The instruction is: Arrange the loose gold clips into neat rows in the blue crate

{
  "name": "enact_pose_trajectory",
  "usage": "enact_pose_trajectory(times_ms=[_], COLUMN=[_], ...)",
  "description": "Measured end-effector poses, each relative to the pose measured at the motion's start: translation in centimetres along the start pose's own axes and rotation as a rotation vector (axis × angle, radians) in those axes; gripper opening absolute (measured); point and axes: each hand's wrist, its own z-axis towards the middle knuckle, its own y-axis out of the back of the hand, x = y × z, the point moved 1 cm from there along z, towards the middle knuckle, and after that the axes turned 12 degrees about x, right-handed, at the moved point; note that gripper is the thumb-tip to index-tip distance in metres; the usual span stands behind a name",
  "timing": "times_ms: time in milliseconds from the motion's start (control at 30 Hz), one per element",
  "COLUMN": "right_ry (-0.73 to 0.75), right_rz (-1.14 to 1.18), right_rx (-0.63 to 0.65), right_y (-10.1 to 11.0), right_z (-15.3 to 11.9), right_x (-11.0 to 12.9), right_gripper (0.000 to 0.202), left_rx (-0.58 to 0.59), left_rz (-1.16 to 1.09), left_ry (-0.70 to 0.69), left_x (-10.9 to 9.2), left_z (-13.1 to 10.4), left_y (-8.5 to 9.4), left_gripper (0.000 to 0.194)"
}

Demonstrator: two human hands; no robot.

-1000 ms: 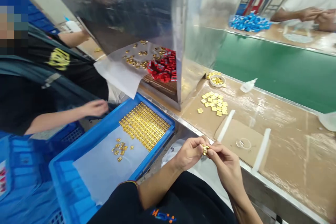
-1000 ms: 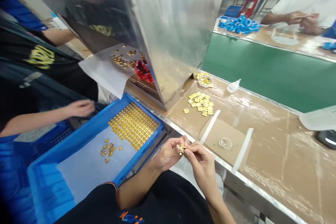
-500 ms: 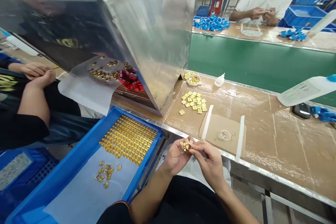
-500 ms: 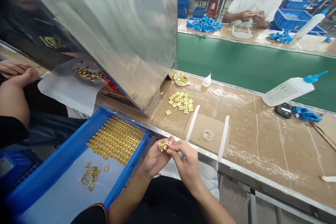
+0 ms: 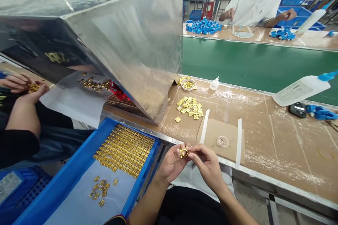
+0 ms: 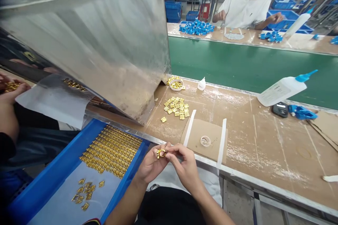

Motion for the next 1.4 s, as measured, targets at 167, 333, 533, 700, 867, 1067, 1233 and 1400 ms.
enact_pose_trajectory(times_ms=[167,333,533,700,867,1067,1233,1400], right_ry=[0.089,0.159,0.183,0.191,0.19,0.232,0.306,0.351], right_rz=[-0.023,-0.037,0.065,0.069,0.052,-0.157,-0.358,-0.486], right_rx=[0.104,0.184,0.221,0.216,0.217,0.291,0.223,0.048], right_y=[1.0,2.2,3.4,5.0,7.0,9.0,10.4,12.6], right_z=[0.4,0.1,-0.8,-1.5,-1.5,-1.4,-1.2,-2.1], right_x=[1.0,2.6,4.0,5.1,5.7,5.1,4.7,5.4], right_gripper=[0.017,0.018,0.016,0.011,0.01,0.027,0.026,0.025], left_rx=[0.017,0.034,-0.026,-0.042,-0.018,0.023,0.108,0.129], left_rz=[0.094,0.162,0.085,0.044,0.029,0.079,-0.072,-0.122], left_ry=[0.012,0.045,0.002,-0.041,-0.015,0.093,0.174,0.285], left_x=[-0.3,0.1,1.6,2.3,2.4,3.0,3.2,7.0], left_z=[-0.6,-1.2,-1.2,-0.4,1.0,2.9,4.8,6.8], left_y=[-0.4,-1.7,-4.0,-6.6,-7.7,-7.8,-7.8,-8.3], left_gripper=[0.054,0.055,0.056,0.058,0.055,0.05,0.055,0.045])
